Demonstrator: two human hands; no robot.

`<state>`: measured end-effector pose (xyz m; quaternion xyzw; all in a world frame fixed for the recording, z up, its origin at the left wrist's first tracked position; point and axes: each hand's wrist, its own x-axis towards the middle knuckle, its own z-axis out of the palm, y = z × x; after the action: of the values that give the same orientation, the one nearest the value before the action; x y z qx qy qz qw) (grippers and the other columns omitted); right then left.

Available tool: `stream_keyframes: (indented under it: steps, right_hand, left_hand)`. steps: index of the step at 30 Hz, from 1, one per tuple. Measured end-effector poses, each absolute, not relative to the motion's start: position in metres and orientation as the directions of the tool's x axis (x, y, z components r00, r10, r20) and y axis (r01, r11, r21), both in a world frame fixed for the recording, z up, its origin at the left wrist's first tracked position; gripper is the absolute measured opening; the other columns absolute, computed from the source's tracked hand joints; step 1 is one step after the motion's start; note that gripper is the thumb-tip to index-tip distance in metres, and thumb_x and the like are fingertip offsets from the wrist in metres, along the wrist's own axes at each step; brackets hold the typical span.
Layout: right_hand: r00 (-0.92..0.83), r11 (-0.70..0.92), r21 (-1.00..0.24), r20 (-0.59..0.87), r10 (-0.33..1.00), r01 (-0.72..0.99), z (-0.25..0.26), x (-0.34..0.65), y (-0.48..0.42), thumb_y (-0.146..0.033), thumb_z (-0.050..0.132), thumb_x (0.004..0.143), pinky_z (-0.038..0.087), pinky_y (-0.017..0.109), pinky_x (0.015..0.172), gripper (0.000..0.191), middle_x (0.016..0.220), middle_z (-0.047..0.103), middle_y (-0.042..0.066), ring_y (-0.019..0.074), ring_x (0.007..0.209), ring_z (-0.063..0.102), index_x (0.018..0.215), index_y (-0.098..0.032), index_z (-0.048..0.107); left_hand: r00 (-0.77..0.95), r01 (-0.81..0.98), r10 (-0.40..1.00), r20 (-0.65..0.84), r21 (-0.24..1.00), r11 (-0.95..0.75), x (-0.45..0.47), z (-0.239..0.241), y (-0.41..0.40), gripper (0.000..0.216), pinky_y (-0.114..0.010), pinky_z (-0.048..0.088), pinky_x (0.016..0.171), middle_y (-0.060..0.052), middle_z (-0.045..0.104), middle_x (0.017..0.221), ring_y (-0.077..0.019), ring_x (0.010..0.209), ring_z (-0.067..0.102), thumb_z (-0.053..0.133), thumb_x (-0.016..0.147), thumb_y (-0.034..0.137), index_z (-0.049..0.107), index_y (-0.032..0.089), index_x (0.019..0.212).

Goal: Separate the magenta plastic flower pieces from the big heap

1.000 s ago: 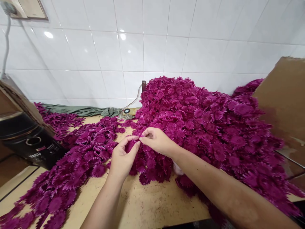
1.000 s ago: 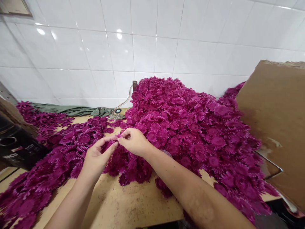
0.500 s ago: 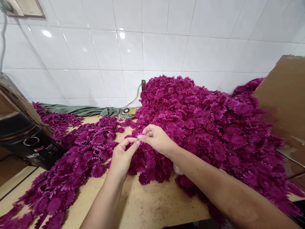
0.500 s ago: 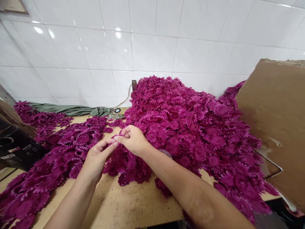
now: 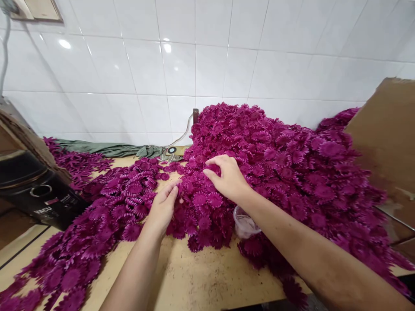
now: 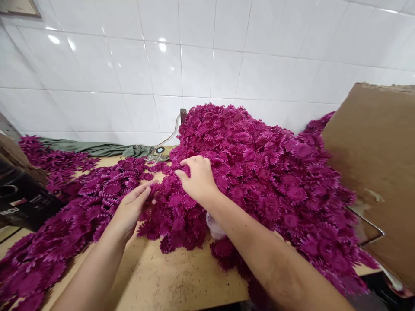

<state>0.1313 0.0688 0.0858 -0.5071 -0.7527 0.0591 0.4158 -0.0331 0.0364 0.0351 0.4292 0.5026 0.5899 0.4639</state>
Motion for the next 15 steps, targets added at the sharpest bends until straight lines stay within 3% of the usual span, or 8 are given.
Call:
stream_keyframes:
  steps: [4, 7, 11, 15]
  right_hand:
    - [-0.255, 0.544, -0.507, 0.53, 0.809, 0.669, 0.085, 0.117, 0.055, -0.029, 0.06, 0.073, 0.035, 0.04, 0.087, 0.018, 0.091, 0.06, 0.008, 0.0218, 0.095, 0.048, 0.085, -0.017, 0.062]
    - [-0.289, 0.512, -0.643, 0.427, 0.857, 0.57, 0.081, 0.109, 0.051, -0.035, 0.063, 0.069, 0.039, 0.038, 0.082, 0.026, 0.091, 0.061, 0.008, 0.0205, 0.091, 0.051, 0.086, -0.017, 0.061]
    - [-0.458, 0.364, -0.882, 0.203, 0.866, 0.298, 0.073, 0.099, 0.053, -0.026, 0.062, 0.069, 0.044, 0.027, 0.068, 0.016, 0.075, 0.061, 0.002, 0.0122, 0.07, 0.055, 0.081, -0.015, 0.059]
    - [-0.452, 0.204, -0.955, 0.087, 0.888, 0.217, 0.07, 0.093, 0.056, -0.009, 0.061, 0.064, 0.041, 0.023, 0.06, 0.012, 0.057, 0.052, -0.005, 0.0076, 0.056, 0.049, 0.067, -0.015, 0.052]
  left_hand:
    - [-0.235, -0.131, 0.965, 0.116, 0.98, -0.15, -0.035, 0.034, 0.038, 0.059, -0.027, 0.045, 0.069, -0.004, 0.066, 0.096, -0.0151, 0.075, 0.058, 0.074, 0.049, 0.036, 0.061, 0.018, 0.104]
    - [-0.237, -0.098, 0.958, 0.164, 0.977, -0.192, -0.033, 0.034, 0.037, 0.049, -0.029, 0.045, 0.075, -0.007, 0.065, 0.102, -0.0186, 0.085, 0.059, 0.072, 0.052, 0.038, 0.065, 0.016, 0.095]
    - [-0.208, -0.16, 0.962, 0.177, 0.964, -0.212, -0.024, 0.035, 0.037, 0.046, -0.03, 0.045, 0.074, -0.007, 0.067, 0.086, -0.0188, 0.08, 0.059, 0.072, 0.052, 0.043, 0.066, 0.014, 0.088]
    - [-0.167, -0.21, 0.977, 0.133, 0.963, -0.167, -0.02, 0.036, 0.033, 0.052, -0.022, 0.039, 0.05, 0.001, 0.06, 0.061, -0.009, 0.048, 0.048, 0.064, 0.061, 0.05, 0.062, 0.015, 0.098]
